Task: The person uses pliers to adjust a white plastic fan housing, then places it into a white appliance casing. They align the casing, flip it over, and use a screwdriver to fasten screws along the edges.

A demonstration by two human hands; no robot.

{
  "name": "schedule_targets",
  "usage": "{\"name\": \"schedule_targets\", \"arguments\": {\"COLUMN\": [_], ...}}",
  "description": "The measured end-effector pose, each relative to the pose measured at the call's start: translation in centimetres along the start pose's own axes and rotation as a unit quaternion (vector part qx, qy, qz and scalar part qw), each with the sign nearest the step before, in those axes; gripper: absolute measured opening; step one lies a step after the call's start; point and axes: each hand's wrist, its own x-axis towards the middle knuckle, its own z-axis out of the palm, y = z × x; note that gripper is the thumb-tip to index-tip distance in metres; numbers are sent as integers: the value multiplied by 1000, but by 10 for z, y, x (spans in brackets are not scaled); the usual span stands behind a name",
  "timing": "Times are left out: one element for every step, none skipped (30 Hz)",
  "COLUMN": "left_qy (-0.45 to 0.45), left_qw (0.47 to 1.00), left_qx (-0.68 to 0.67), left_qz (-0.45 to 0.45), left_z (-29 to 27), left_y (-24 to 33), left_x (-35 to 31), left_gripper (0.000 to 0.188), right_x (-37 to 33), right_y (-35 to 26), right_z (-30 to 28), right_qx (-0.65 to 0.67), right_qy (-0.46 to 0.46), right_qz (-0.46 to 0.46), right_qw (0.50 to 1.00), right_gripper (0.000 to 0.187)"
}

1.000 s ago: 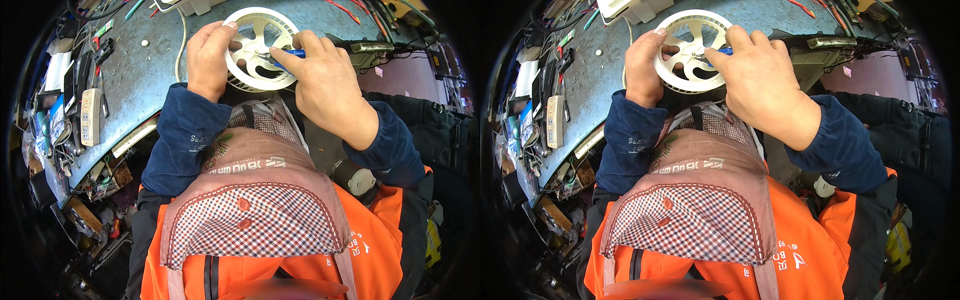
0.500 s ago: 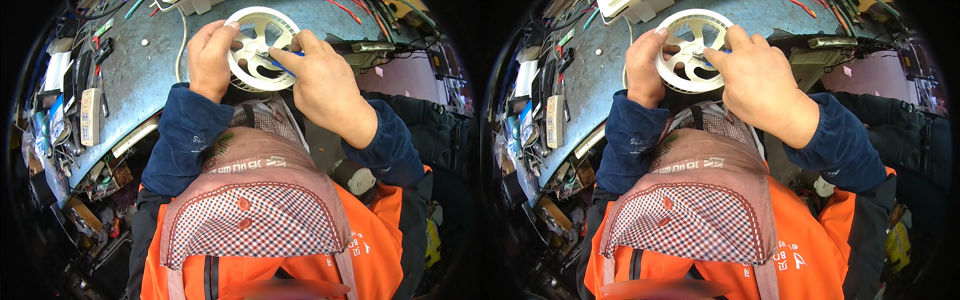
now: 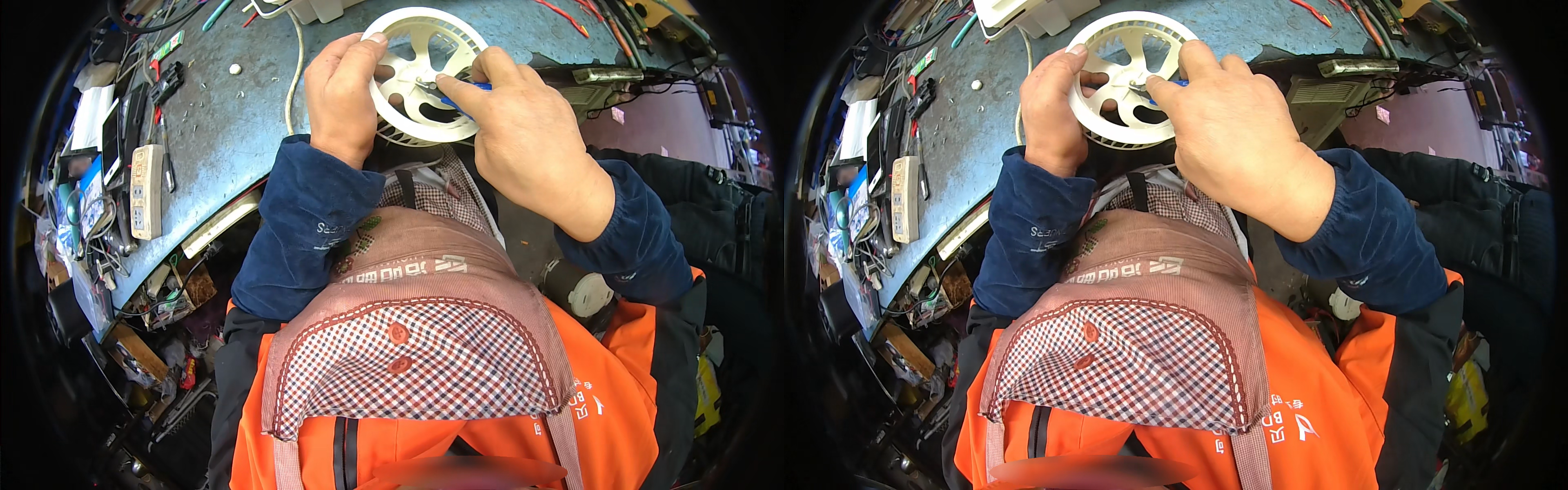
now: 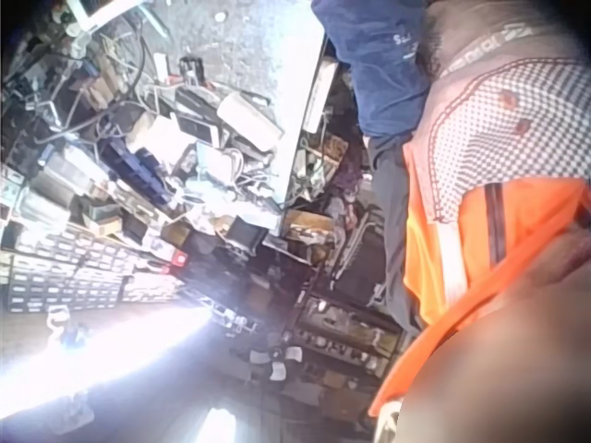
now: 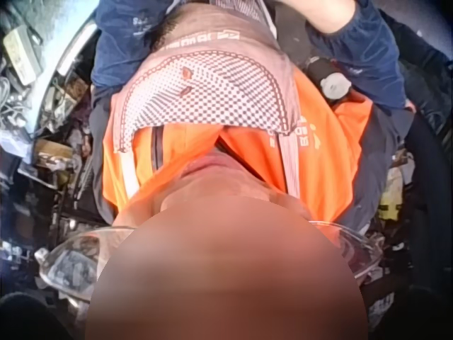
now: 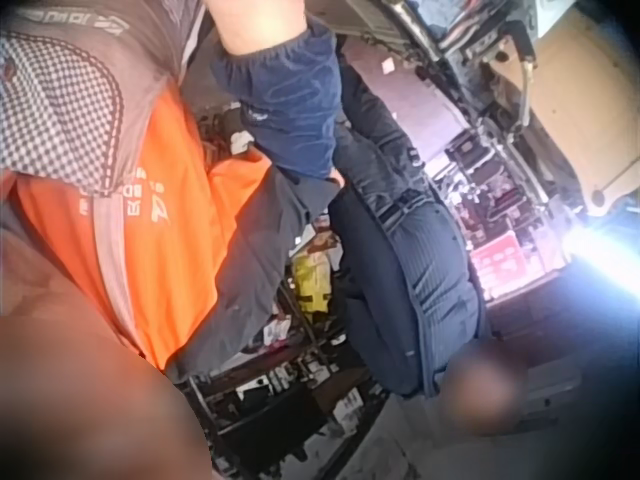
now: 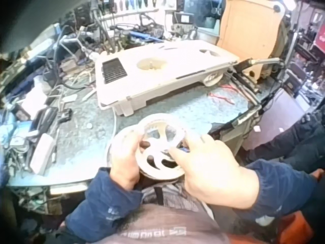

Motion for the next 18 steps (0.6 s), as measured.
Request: {"name": "schedule_targets", "arguments": {"left_qy": [1, 1, 10, 18, 26, 22, 18, 14, 16, 17, 18, 15, 13, 11, 11, 10, 10, 10], "left_qw": [1000, 1000, 1000, 1000, 999, 999, 998, 998, 998, 997, 997, 997, 996, 996, 995, 995, 994, 994], "left_qx": [-3, -5, -3, 0, 2, 2, 1, 0, -10, -20, -31, -37, -43, -49, -55, -61, -66, -64], "left_qz": [2, 5, 14, 23, 32, 44, 56, 68, 68, 68, 69, 71, 73, 75, 77, 79, 81, 92], "left_z": [0, -1, 1, 4, 5, 6, 6, 6, 6, 6, 7, 8, 9, 9, 9, 10, 10, 10], "left_y": [-1, -2, -3, -4, -5, -6, -7, -8, -9, -9, -10, -10, -11, -11, -11, -11, -11, -11], "left_x": [0, 0, -1, -3, -5, -5, -6, -7, -7, -9, -10, -12, -14, -16, -17, -17, -18, -18], "left_gripper": [48, 48, 48, 48, 49, 48, 48, 48, 47, 45, 44, 43, 42, 41, 41, 40, 40, 40], "right_x": [1, 2, 3, 3, 3, 2, 2, 1, 1, 0, -1, -2, -3, -5, -6, -7, -8, -9], "right_y": [2, 4, 6, 7, 7, 7, 6, 5, 2, -2, -4, -4, -5, -5, -6, -9, -12, -14], "right_z": [2, 3, 4, 5, 5, 5, 6, 6, 5, 5, 4, 4, 4, 4, 4, 5, 5, 6], "right_qx": [1, 1, 5, 10, 14, 13, 11, 10, 10, 10, 9, 11, 12, 14, -4, -23, -41, -50], "right_qy": [4, 8, 3, -1, -5, -4, -3, -2, -4, -7, -10, -10, -10, -10, -2, 5, 13, 23], "right_qz": [-9, -17, -17, -18, -18, -15, -12, -9, 3, 15, 27, 28, 29, 30, 29, 29, 29, 25], "right_qw": [1000, 1000, 1000, 1000, 1000, 1000, 1000, 1000, 1000, 1000, 1000, 1000, 999, 999, 1000, 999, 999, 998], "right_gripper": [53, 52, 52, 51, 51, 50, 50, 50, 50, 50, 51, 51, 51, 51, 51, 51, 51, 51]}}
